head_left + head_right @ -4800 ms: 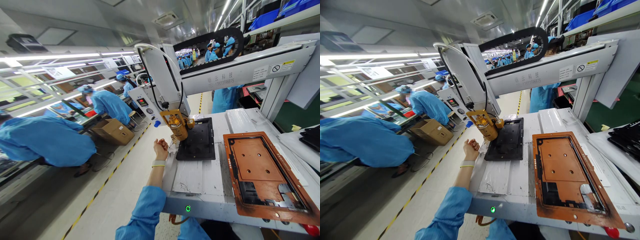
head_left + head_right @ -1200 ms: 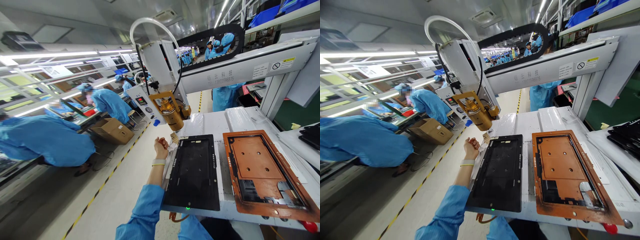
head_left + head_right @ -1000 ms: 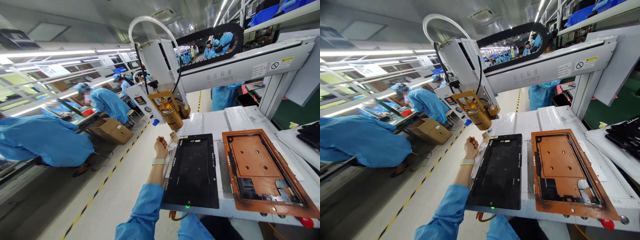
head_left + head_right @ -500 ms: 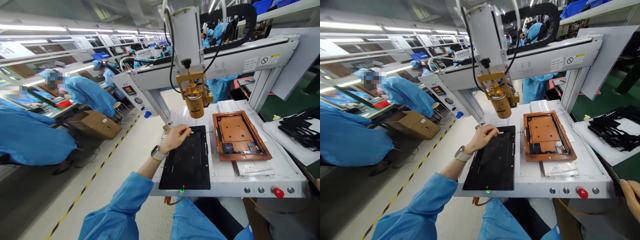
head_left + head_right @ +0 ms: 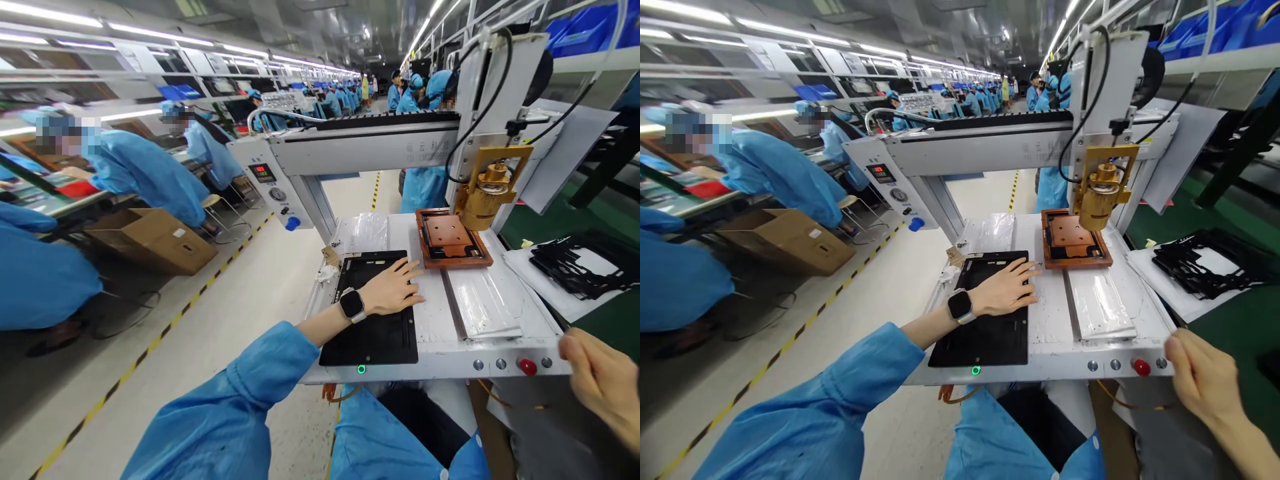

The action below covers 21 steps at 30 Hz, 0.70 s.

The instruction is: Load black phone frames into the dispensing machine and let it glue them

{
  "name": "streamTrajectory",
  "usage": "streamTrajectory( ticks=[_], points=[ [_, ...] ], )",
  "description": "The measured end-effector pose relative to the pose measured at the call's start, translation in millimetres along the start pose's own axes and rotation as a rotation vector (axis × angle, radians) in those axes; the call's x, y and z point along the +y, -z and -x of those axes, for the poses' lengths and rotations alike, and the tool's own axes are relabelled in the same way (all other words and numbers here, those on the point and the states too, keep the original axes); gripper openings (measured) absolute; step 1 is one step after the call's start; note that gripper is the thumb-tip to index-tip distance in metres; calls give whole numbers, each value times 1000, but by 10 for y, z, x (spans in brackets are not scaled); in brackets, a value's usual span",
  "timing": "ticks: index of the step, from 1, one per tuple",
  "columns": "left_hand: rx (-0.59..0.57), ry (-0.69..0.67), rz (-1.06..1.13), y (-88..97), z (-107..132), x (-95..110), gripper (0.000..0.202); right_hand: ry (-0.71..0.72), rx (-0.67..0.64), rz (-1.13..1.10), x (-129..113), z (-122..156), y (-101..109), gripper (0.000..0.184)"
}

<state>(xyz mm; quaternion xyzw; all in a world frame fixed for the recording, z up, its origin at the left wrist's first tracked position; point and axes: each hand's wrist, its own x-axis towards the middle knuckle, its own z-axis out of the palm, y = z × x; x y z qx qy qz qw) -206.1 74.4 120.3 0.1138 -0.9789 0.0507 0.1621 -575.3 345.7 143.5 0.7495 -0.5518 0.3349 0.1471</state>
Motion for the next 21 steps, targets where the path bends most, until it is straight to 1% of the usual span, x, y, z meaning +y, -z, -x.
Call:
streamTrajectory(
  ticks=[1,2,5,8,9,11,14,17,19,21],
  points=[
    [-6,-12,-15,-3,-16,-2,55,72,9,-89,-177,-155,-83,40],
    [-5,-18,-21,-3,-30,-4,56,115,0,-131,-359,-303,-177,38],
    [22,-28,-11,8,-52,-5,59,153,-60,-219,-893,-638,-500,32],
    [55,-38,4,30,-59,-4,58,194,-141,-289,-1351,-806,-812,28],
    [62,-43,7,38,-62,-5,58,206,-148,-312,-1473,-841,-892,27],
    [67,-50,12,48,-71,-5,57,213,-116,-344,-1656,-900,-992,26],
    [52,-54,24,39,-90,-2,56,197,-1,-422,-1764,-987,-983,25],
    [48,-62,31,49,-120,3,53,169,121,-508,-1704,-1066,-857,24],
    [71,-74,41,141,-149,-10,54,142,177,-504,-1615,-1095,-782,26],
    [121,-68,74,342,-168,-47,56,98,204,-471,-1528,-1102,-752,29]
  ],
)
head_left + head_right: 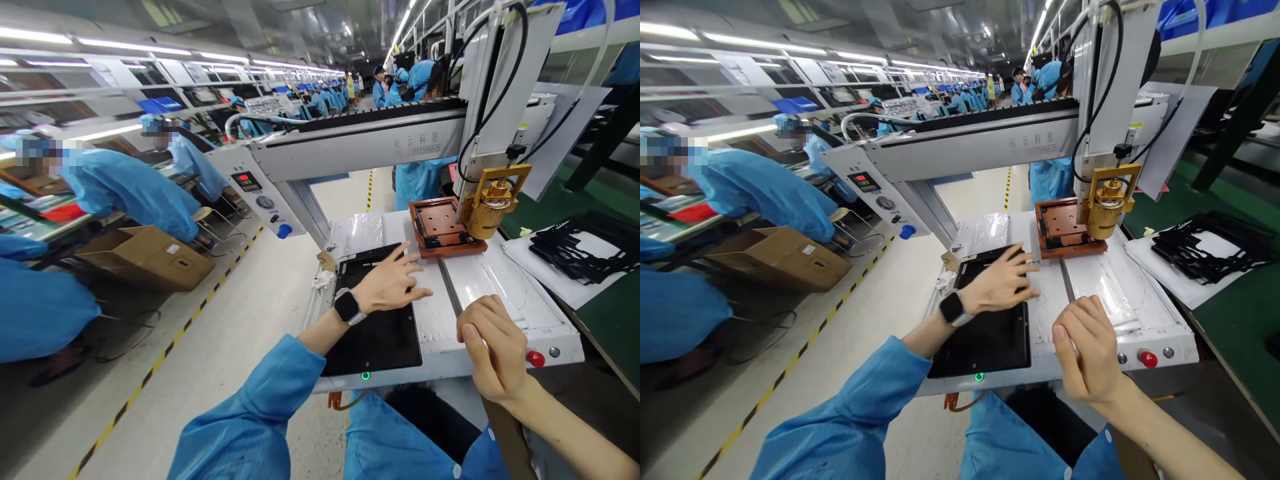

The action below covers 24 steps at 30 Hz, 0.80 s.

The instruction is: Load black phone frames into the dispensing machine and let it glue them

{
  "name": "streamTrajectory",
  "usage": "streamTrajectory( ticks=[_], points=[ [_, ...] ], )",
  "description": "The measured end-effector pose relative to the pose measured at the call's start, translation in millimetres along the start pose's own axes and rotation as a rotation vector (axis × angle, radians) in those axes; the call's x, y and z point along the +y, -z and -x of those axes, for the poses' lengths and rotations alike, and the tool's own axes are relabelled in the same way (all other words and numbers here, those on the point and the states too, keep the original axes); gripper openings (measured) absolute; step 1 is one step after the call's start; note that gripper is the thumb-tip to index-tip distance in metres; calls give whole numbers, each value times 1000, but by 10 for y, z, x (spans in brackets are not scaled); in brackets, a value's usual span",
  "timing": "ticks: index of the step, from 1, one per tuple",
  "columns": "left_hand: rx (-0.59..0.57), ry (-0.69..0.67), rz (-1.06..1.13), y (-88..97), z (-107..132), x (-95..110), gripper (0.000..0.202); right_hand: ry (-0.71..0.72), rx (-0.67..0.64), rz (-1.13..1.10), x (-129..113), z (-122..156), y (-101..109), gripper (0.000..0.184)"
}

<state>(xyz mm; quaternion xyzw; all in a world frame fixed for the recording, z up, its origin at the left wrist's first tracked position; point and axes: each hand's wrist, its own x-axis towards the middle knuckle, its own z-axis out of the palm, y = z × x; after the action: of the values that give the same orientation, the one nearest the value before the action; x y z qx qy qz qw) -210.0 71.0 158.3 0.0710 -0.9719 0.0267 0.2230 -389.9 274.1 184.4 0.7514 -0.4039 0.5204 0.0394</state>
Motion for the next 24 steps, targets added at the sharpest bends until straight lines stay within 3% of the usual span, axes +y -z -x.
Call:
streamTrajectory(
  ticks=[4,7,9,12,15,20,24],
  points=[
    [142,74,124,614,65,-47,48,-115,-95,-2,68,53,-108,31],
    [196,116,235,989,330,4,48,-153,-330,-24,-5,118,-412,26],
    [234,146,304,1130,569,66,52,-116,-517,69,-104,170,-657,18],
    [321,238,347,1238,892,136,59,-48,-693,255,-247,255,-951,16],
    [377,273,357,1320,1078,197,62,-34,-710,315,-290,312,-1088,24],
    [477,257,558,1401,1118,486,71,-29,-720,306,-68,293,-1206,37],
    [654,274,600,1313,1110,687,70,-30,-705,217,128,277,-1280,45]
  ],
)
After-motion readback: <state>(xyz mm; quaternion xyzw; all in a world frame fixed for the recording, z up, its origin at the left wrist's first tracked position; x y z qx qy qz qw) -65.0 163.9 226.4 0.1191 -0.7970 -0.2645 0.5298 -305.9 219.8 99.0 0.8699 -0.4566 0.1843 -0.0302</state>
